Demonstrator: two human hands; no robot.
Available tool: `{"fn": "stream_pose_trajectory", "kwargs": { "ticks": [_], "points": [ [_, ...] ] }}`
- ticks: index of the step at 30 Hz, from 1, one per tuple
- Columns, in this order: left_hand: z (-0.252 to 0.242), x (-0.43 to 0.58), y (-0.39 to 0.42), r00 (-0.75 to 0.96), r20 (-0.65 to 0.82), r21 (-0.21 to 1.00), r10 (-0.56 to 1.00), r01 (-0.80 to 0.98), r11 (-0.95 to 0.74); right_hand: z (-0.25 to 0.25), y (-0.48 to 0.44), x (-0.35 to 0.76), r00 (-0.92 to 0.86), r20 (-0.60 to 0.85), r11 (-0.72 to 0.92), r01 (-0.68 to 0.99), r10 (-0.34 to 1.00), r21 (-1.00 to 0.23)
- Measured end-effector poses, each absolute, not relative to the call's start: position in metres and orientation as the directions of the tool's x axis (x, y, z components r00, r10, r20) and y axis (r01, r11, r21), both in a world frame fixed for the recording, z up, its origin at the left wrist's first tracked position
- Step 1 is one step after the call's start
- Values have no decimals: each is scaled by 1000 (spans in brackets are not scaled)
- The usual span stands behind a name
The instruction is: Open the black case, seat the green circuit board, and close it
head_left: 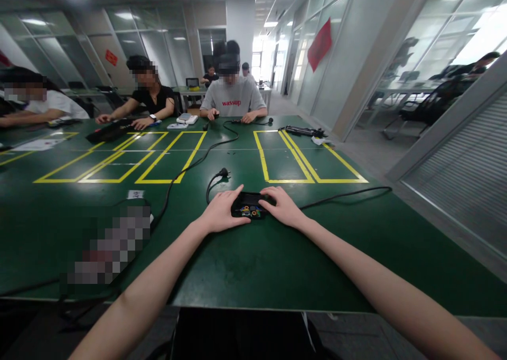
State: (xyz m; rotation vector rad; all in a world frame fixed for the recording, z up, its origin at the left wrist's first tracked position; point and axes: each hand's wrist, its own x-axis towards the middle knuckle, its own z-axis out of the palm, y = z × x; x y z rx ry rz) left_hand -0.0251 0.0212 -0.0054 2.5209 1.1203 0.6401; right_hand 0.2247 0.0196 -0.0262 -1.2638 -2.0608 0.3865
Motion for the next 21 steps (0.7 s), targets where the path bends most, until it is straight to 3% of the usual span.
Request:
{"fn": "stream_pose_trajectory", "kwargs": {
  "ticks": [3, 6, 13, 21],
  "points": [
    [-7, -26, 20, 571, 321, 570, 755, 521, -636, -21, 16, 225, -271, 324, 418, 479, 907, -772],
    [-5, -26, 18, 588, 343, 621, 732, 443, -646, -15, 10, 225, -291, 302, 396, 359, 908, -845],
    [7, -25, 11, 579, 394, 594, 714, 433, -678, -6, -5, 222, -359, 366, 477, 297, 859, -827],
    [10, -22, 7, 607, 402, 591, 686, 400, -701, 0, -9, 225, -489, 447, 633, 331, 749, -700]
  ]
}}
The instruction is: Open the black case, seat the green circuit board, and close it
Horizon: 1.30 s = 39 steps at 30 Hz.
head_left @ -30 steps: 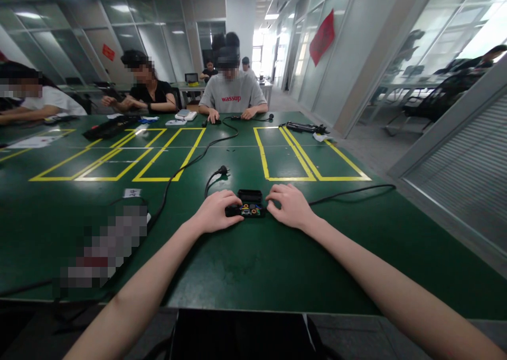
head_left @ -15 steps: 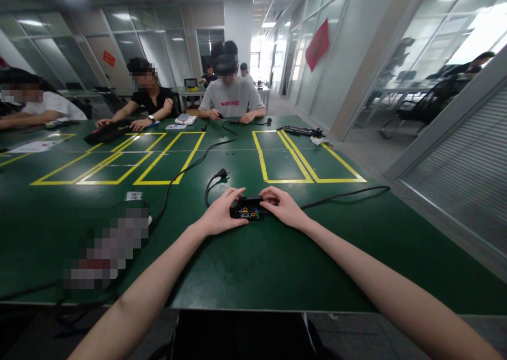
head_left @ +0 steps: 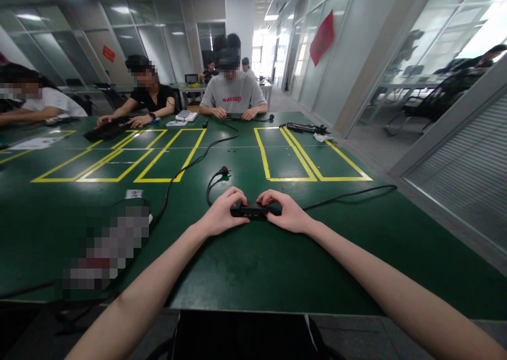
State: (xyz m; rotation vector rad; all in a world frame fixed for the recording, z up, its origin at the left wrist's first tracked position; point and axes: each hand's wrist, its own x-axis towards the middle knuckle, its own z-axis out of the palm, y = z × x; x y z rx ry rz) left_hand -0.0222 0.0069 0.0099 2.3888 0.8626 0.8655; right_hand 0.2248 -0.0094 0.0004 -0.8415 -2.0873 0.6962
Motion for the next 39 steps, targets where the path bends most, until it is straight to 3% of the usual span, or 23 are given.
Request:
{"fn": "stream_pose_trajectory", "kwargs": {
  "ticks": [4, 9, 16, 29, 32, 39],
  "points": [
    [10, -23, 6, 617, 399, 537, 679, 443, -718, -2, -10, 227, -569, 407, 673, 400, 715, -623],
    [16, -20, -4, 628, 318, 375, 711, 605, -702, -7, -9, 228, -538, 410, 665, 470, 737, -580],
    [20, -10, -14, 654, 237, 212, 719, 687, -695, -4, -9, 228, -605, 436, 741, 472, 666, -478],
    [19, -18, -4, 690, 246, 289, 680, 618, -732, 4, -10, 220, -676, 334, 748, 639, 657, -177],
    [17, -19, -2, 710, 255, 262, 656, 602, -754, 2, -8, 222, -681, 320, 740, 664, 659, -111],
    [18, -20, -3, 724, 263, 303, 638, 566, -767, 1, -10, 226, -690, 343, 755, 647, 638, -103]
  ]
}}
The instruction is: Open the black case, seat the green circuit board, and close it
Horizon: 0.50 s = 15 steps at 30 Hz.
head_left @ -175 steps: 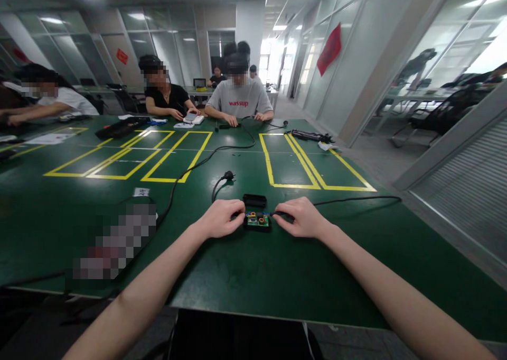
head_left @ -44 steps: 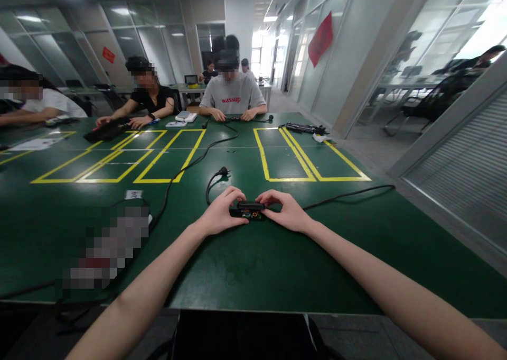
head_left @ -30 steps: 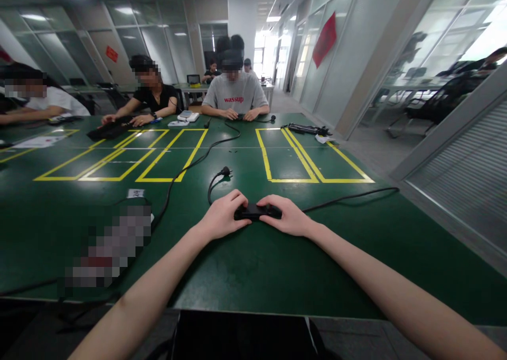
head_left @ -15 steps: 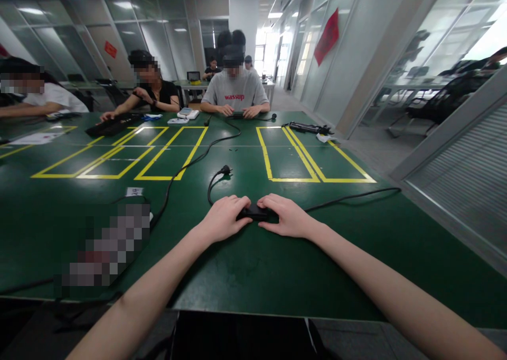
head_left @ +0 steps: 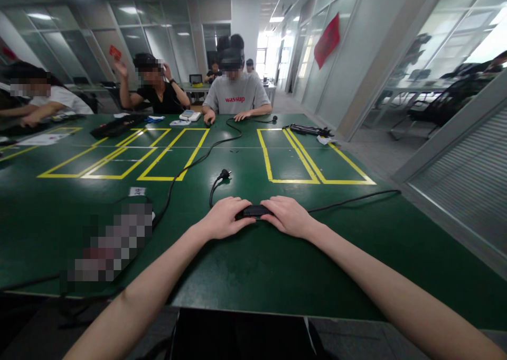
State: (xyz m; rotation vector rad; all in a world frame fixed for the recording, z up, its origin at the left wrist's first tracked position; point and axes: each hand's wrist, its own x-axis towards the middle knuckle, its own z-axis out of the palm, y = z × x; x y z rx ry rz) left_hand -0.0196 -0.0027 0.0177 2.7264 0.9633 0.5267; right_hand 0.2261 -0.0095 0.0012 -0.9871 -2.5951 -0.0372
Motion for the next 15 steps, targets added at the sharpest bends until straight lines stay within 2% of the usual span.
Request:
{"fn": "stream_pose_trajectory", "kwargs": {
  "ticks": [2, 4, 7, 9, 10, 12, 13, 15],
  "points": [
    [20, -20, -3, 719, 277, 297, 637, 566, -769, 2, -11, 226, -671, 349, 746, 647, 654, -155],
    [21, -19, -3, 721, 293, 269, 628, 568, -778, 5, -12, 226, -643, 344, 728, 627, 684, -277],
    [22, -18, -5, 759, 327, 187, 564, 533, -825, 10, -15, 229, -636, 236, 608, 463, 735, -645],
    [23, -16, -6, 794, 342, 133, 502, 488, -862, 12, -16, 232, -678, 112, 409, 295, 726, -864],
    [23, -15, -7, 805, 349, 114, 480, 472, -874, 13, -16, 234, -704, 60, 309, 232, 708, -922],
    [23, -15, -7, 811, 358, 92, 462, 462, -882, 13, -16, 236, -724, 18, 210, 176, 690, -962],
    [23, -15, -7, 807, 363, 89, 466, 468, -879, 13, -16, 236, -711, 33, 228, 181, 702, -957],
    [23, -18, -5, 788, 368, 110, 494, 490, -865, 13, -18, 235, -656, 135, 373, 238, 743, -897]
  ]
}}
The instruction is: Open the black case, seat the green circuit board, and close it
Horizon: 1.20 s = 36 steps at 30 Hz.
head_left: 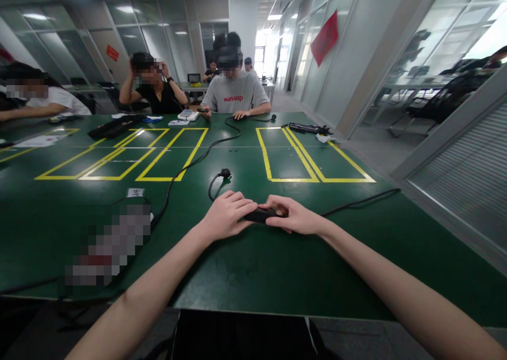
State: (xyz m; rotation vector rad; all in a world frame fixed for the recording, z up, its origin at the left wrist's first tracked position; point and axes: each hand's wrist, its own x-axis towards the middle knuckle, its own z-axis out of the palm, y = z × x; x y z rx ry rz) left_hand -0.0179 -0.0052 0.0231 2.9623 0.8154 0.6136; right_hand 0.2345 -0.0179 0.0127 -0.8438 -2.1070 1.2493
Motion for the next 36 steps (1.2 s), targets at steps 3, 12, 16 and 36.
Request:
{"fn": "stream_pose_trajectory", "kwargs": {
  "ticks": [3, 12, 16, 36],
  "points": [
    [21, -23, -2, 752, 327, 224, 572, 526, -820, 11, -21, 230, -652, 322, 661, 375, 687, -650],
    [10, -21, 0, 726, 244, 407, 643, 526, -747, 10, -17, 229, -773, 354, 847, 512, 526, -140],
    [8, -20, 3, 683, 360, 384, 635, 512, -769, 7, -10, 235, -670, 434, 798, 521, 602, -303],
    [2, -24, 6, 721, 344, 387, 601, 475, -791, -8, 48, 370, 561, 417, -370, 810, 715, -456]
  ]
}}
